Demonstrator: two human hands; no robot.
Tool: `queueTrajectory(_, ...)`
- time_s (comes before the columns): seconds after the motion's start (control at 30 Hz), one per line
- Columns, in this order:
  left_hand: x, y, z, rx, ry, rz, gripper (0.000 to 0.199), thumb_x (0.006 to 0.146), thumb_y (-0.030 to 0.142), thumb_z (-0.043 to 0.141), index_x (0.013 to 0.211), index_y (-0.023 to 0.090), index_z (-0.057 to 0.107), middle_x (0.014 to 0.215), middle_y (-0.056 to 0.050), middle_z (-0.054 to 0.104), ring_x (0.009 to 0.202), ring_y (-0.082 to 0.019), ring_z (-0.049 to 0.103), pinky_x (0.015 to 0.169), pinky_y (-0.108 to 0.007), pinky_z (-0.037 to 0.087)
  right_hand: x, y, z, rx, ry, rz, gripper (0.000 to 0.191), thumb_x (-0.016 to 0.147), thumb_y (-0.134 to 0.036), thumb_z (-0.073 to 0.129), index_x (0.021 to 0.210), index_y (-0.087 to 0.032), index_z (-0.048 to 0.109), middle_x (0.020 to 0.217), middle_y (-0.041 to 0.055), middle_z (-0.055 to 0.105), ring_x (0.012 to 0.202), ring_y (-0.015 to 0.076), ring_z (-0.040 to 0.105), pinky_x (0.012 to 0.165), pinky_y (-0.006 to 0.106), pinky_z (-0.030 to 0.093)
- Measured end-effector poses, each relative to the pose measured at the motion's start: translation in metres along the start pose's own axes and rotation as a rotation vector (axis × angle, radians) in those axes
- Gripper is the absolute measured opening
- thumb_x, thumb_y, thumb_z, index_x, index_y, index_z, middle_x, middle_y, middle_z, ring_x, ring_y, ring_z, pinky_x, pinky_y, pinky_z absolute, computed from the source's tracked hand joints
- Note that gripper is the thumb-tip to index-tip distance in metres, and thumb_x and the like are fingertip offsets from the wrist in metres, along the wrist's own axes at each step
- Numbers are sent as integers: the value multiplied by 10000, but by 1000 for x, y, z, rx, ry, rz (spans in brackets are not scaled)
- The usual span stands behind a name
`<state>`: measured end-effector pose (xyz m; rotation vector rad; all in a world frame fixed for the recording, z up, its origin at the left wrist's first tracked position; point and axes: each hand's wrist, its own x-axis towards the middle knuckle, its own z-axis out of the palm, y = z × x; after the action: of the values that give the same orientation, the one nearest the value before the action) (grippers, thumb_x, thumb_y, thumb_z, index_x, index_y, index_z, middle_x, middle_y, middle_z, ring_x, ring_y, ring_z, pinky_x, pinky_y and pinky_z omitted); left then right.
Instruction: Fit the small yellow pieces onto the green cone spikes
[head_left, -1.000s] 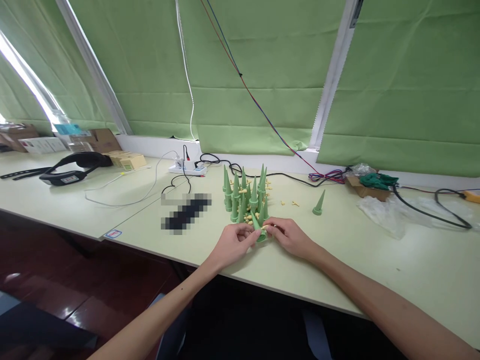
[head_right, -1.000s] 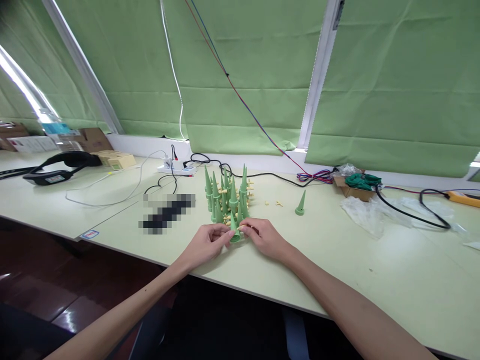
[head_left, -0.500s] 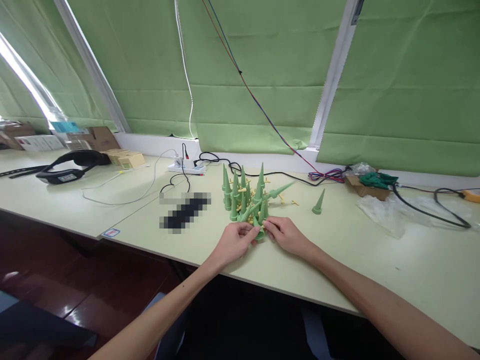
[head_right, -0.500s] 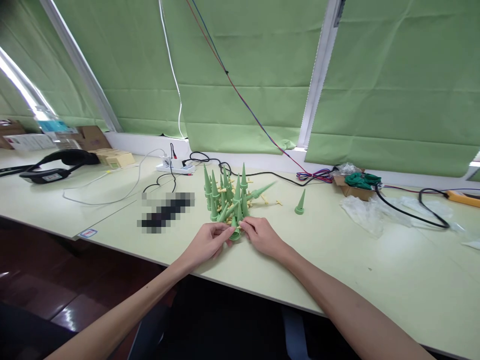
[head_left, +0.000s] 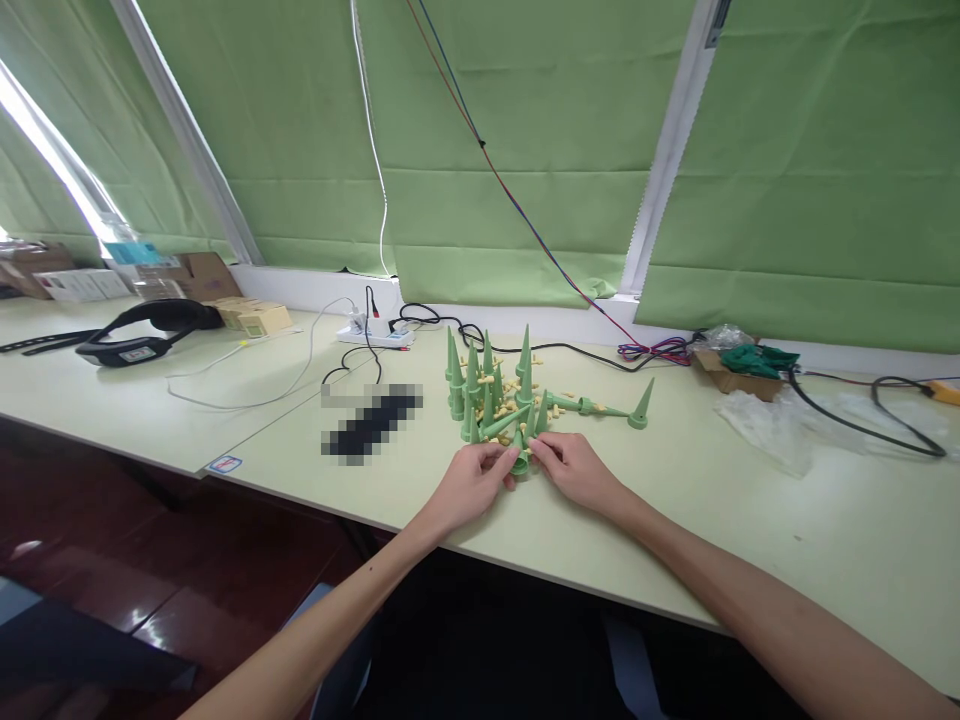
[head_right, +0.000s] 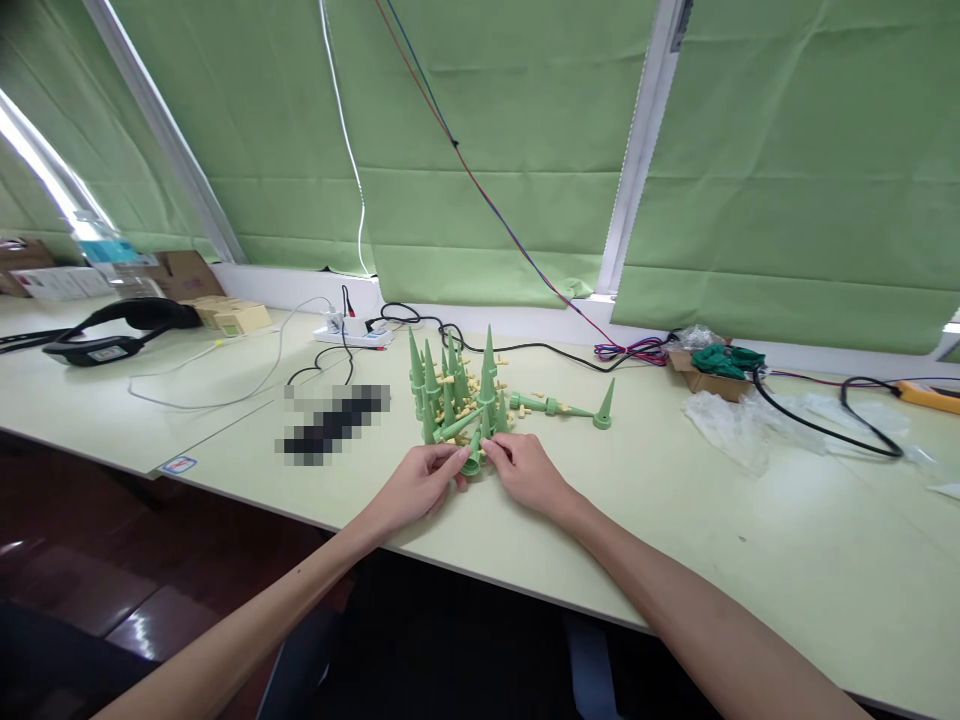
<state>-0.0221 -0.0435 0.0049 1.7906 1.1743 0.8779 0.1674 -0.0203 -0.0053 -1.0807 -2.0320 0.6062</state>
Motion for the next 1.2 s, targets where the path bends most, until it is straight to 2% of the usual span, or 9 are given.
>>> queueTrajectory(0.2,-1,2,-1,-52,-25,-27,496,908,571,456,855,122,660,718,-30,665,380,-52,378,426,-218,300,-1,-1,1,7,17,-1,409,981,-406,397,643,-190,476,588,-15,499,564,135,433,579,266,314)
queueTrajectory(0.4,-1,4,-2,-159,-18,-104,470,829,562,595,913,105,667,719,-35,667,355,-28,353,412,-209,270,-4,-6,-1,57,-2,-14,364,981,-356,405,657,-196,448,586,-33,466,567,127,415,587,254,320)
queueTrajectory(0.73,0,1,1,-143,76,-171,509,828,578,585,904,81,664,728,-80,703,335,-27,369,391,-204,274,5,-2,8,35,11,-4,391,982,-337,400,617,-198,397,532,-40,429,540,127,392,572,247,298)
queueTrajectory(0.9,-3,1,-4,-136,82,-205,516,811,577,604,922,77,663,748,-90,712,323,-28,365,359,-204,240,7,-1,14,-43,14,-42,389,990,-342,396,630,-194,411,561,-40,437,541,120,371,566,249,271)
queueTrajectory(1.2,-9,-3,-13,-113,80,-220,480,831,553,589,902,84,659,738,-88,720,321,-37,406,364,-202,258,9,-4,19,-110,-12,-85,385,996,-341,391,650,-195,474,576,-39,464,535,116,375,561,241,271)
